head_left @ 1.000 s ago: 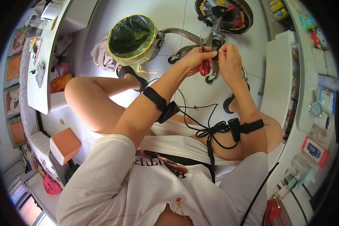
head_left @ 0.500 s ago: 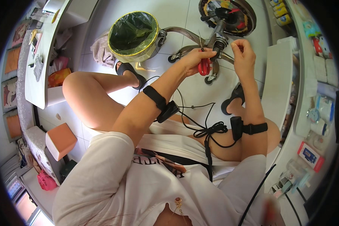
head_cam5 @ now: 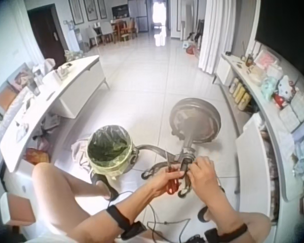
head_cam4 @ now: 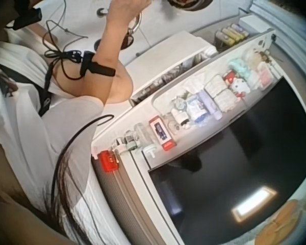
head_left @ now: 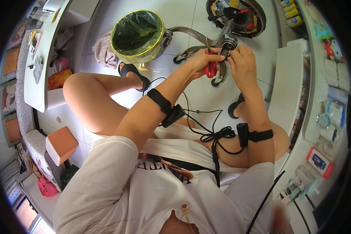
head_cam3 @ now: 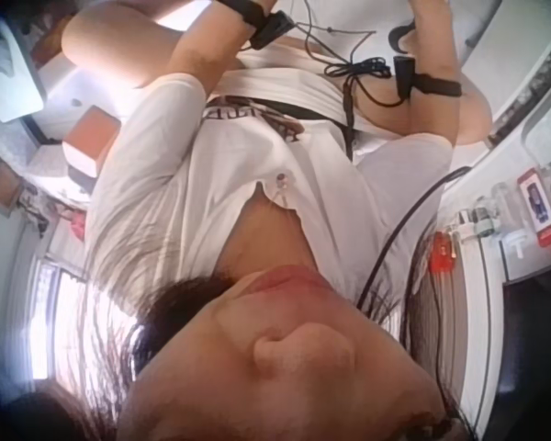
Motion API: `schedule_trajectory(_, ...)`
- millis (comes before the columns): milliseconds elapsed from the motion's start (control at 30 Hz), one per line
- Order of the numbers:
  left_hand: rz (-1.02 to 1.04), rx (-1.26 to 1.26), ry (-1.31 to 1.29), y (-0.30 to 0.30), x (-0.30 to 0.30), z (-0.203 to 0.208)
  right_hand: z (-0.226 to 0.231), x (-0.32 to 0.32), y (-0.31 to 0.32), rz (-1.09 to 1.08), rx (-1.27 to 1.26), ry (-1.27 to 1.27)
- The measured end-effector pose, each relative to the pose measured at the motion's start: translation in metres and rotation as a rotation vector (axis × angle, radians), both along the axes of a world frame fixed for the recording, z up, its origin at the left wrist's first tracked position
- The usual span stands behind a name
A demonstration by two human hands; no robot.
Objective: The person disassembles the base of an office chair using scissors to pry and cut away at the central cylinder mechanism while seated.
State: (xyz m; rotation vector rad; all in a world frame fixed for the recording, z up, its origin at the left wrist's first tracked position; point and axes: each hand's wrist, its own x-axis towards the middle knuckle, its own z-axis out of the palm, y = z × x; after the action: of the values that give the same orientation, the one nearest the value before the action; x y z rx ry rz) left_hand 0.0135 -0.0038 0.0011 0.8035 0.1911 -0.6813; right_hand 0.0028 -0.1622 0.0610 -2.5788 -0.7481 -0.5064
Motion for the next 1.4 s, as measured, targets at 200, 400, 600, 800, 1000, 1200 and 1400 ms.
schedule_trajectory(200, 0.084, -0.027, 0.007, -0.001, -0.002, 0.002, -0.002, 0.005, 0.003, -0.043, 0.036, 0.113)
schedule_trajectory(400, 0.045, 0.086, -0.032, -0.001, -0.003, 0.013, -0.016, 0.0, 0.002, -0.04, 0.052, 0.05)
schedule_trajectory(600, -0.204, 0.311, -0.002, -0.007, 0.013, 0.007, -0.02, -0.001, -0.001, -0.055, 0.072, 0.068)
schedule_trajectory(800, 0.0, 0.299, -0.164, -0.009, 0.001, 0.001, -0.017, 0.003, 0.001, -0.057, 0.071, 0.102)
schedule_trajectory(1000, -0.173, 0.269, 0.062, -0.01, 0.01, 0.011, -0.017, 0.004, -0.001, -0.05, 0.065, 0.051)
schedule_trajectory(1200, -0.132, 0.169, -0.139, 0.0, 0.005, 0.001, -0.013, 0.005, -0.003, -0.072, 0.145, 0.021)
schedule_trajectory(1400, -0.159, 0.165, 0.145, -0.004, 0.007, 0.011, -0.013, 0.005, -0.003, -0.055, 0.212, 0.061)
